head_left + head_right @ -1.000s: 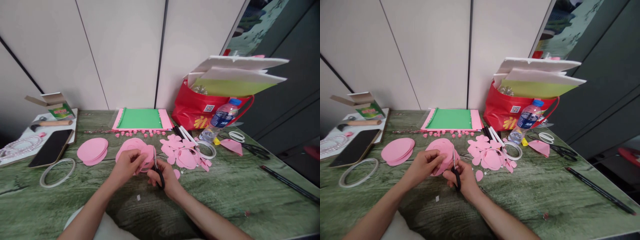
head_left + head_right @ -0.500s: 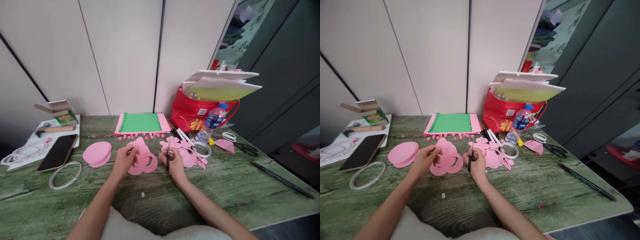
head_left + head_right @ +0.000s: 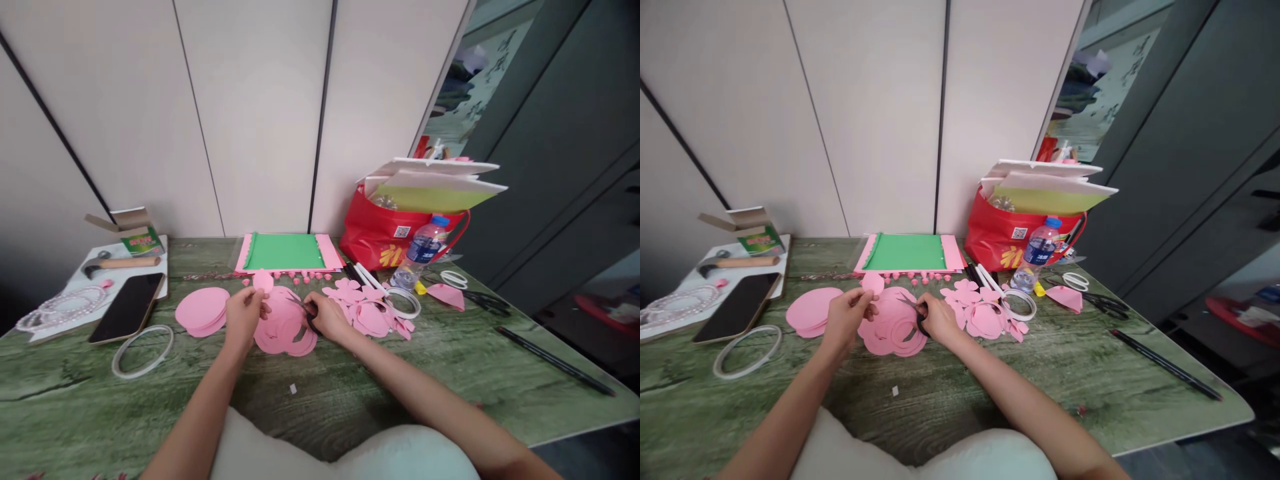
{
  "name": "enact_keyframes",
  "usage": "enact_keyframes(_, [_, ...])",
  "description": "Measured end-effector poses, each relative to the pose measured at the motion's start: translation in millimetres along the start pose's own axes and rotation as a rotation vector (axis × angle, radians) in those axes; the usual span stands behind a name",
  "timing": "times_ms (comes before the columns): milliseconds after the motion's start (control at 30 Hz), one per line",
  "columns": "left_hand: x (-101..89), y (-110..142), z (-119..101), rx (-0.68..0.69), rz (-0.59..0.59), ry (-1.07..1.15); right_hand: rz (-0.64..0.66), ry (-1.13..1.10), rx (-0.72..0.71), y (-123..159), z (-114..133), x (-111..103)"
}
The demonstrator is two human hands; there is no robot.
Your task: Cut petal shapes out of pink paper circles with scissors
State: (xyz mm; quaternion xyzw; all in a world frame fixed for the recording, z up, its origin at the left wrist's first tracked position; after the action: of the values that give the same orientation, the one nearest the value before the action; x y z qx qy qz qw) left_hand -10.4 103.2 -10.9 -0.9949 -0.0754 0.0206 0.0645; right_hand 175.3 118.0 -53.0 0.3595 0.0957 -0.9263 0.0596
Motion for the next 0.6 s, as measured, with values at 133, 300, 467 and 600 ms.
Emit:
enact_keyframes(133, [-4.5,0,0,-0.005,-0.056,0.085,0.002,0.026,-0.012,-1,1,3])
enact_keyframes(300, [-6.6,0,0,-0.003,-0.076,0.143,0.008,-0.061,-0.071,-4,2,0])
enact_keyframes(467, [-7.6,0,-1,0.021,-0.079,0.155,-0.016,-0.200,-0.137,-26,10,-5])
enact_keyframes(600, [-5.1,0,-3,0.039,-0.041,0.119,-0.088,-0.306,-0.162,-41,22,-11])
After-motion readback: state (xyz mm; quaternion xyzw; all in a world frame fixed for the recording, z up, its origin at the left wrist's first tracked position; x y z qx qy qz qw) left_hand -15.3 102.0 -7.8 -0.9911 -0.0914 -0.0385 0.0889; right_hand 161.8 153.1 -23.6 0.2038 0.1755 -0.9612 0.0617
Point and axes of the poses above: each hand's wrist, its own y-axis away from the middle knuckle, its own x-axis out of the palm, z = x × y, the point moved 7 cm from there along -y, towards the middle knuckle, and after that the axes turned 5 degrees about z, right-handed, at the moved point
